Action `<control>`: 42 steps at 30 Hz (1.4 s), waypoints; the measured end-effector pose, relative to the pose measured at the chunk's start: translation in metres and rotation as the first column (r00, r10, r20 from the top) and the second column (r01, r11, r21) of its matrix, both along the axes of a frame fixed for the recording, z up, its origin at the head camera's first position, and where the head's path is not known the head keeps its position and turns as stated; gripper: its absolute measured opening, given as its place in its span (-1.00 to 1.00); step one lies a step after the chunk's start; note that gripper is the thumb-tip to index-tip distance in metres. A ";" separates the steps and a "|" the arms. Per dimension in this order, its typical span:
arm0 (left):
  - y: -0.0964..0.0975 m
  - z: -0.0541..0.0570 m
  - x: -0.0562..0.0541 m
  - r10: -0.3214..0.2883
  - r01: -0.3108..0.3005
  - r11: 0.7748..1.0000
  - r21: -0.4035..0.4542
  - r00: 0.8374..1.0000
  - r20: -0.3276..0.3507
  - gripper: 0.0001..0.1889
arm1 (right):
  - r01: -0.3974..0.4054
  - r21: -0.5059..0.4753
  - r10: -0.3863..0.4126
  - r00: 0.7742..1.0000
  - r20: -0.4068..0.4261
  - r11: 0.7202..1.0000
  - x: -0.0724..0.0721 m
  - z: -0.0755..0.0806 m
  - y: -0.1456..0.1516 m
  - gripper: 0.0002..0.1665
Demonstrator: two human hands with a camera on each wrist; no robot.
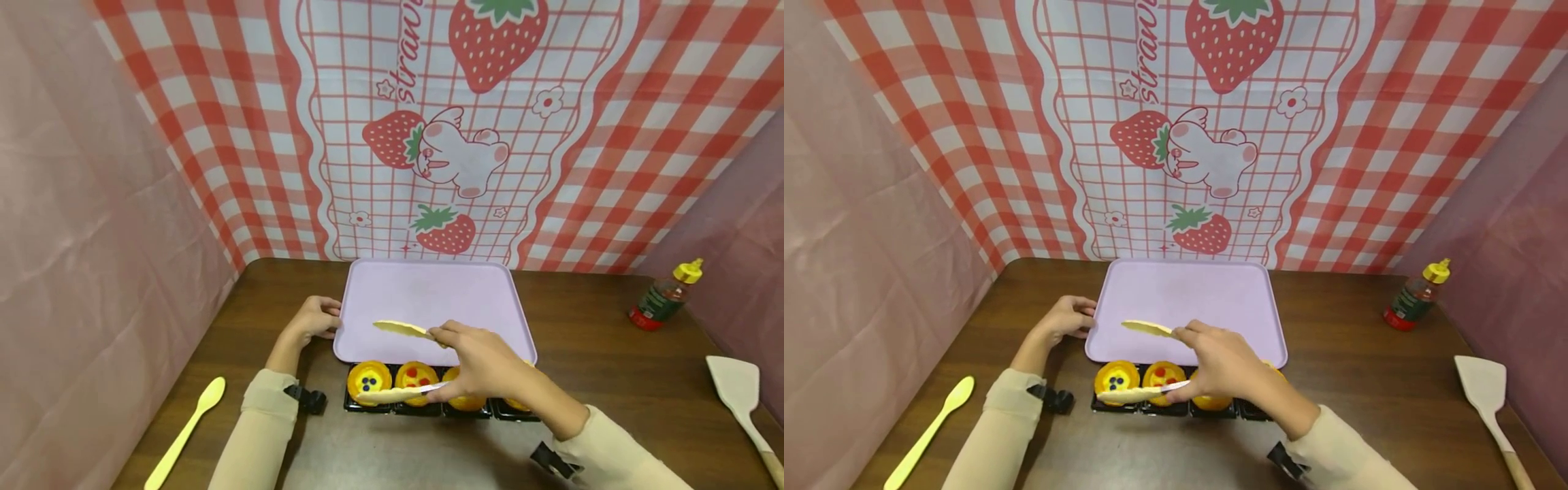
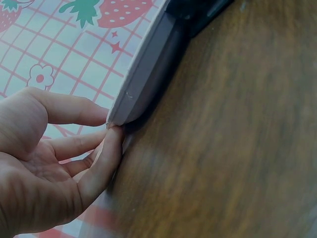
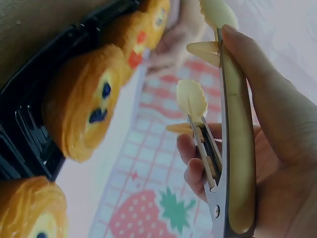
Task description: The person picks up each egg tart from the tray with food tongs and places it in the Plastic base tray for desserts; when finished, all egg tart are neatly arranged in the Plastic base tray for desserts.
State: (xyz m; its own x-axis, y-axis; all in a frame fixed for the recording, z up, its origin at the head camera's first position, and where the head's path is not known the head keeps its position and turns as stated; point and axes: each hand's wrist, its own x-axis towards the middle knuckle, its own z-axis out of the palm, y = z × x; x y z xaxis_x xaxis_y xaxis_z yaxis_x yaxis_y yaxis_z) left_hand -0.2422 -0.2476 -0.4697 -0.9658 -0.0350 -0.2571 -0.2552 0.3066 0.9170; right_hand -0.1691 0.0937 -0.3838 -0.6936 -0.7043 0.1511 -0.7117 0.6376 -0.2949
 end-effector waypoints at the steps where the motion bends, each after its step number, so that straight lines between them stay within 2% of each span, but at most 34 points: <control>1: 0.000 0.000 0.000 -0.002 0.002 1.000 0.002 1.000 -0.001 -0.51 | 0.011 -0.032 -0.011 1.000 0.000 0.999 -0.001 0.001 0.005 0.09; 5: 0.000 0.000 -0.001 -0.009 0.009 1.000 0.008 1.000 -0.001 -0.51 | 0.073 -0.149 -0.075 0.997 -0.009 0.986 -0.004 0.003 0.027 0.04; 9: 0.000 0.000 0.000 -0.013 0.013 1.000 -0.004 1.000 -0.004 -0.51 | 0.169 -0.198 -0.172 0.985 0.004 0.965 -0.010 0.002 0.052 0.04; 15: -0.001 0.002 0.002 0.002 -0.002 1.000 -0.005 1.000 -0.001 -0.50 | 0.335 -0.208 -0.334 0.942 0.043 0.919 -0.018 -0.002 0.093 0.18; 18: -0.001 0.001 0.002 0.001 -0.001 1.000 -0.003 1.000 -0.004 -0.50 | 0.431 -0.204 -0.426 0.902 0.070 0.879 -0.022 -0.004 0.114 0.19; 22: -0.001 -0.001 0.001 -0.010 0.010 1.000 -0.005 1.000 -0.001 -0.51 | 0.555 -0.195 -0.544 0.832 0.111 0.809 -0.029 -0.009 0.140 0.10; 25: -0.001 -0.001 0.001 -0.009 0.009 1.000 -0.009 1.000 -0.002 -0.51 | 0.629 -0.194 -0.616 0.777 0.128 0.753 -0.037 -0.018 0.156 0.11; 29: -0.001 -0.001 0.000 -0.005 0.005 1.000 -0.011 1.000 -0.004 -0.51 | 0.707 -0.196 -0.702 0.704 0.109 0.679 -0.048 -0.033 0.172 0.12; 31: -0.001 -0.001 0.000 -0.006 0.006 1.000 -0.010 1.000 -0.004 -0.52 | 0.734 -0.198 -0.735 0.673 0.086 0.649 -0.052 -0.042 0.179 0.04; 34: -0.001 -0.001 0.001 -0.009 0.009 1.000 -0.005 1.000 -0.008 -0.52 | 0.751 -0.200 -0.759 0.649 0.047 0.629 -0.055 -0.054 0.188 0.02; 37: -0.001 -0.002 0.001 -0.012 0.012 1.000 0.001 1.000 -0.008 -0.52 | 0.765 -0.179 -0.771 0.635 0.045 0.619 -0.056 -0.064 0.195 0.07; 42: -0.001 -0.002 0.000 -0.014 0.014 1.000 0.002 1.000 -0.012 -0.52 | 0.807 -0.122 -0.800 0.589 0.112 0.578 -0.057 -0.069 0.201 0.15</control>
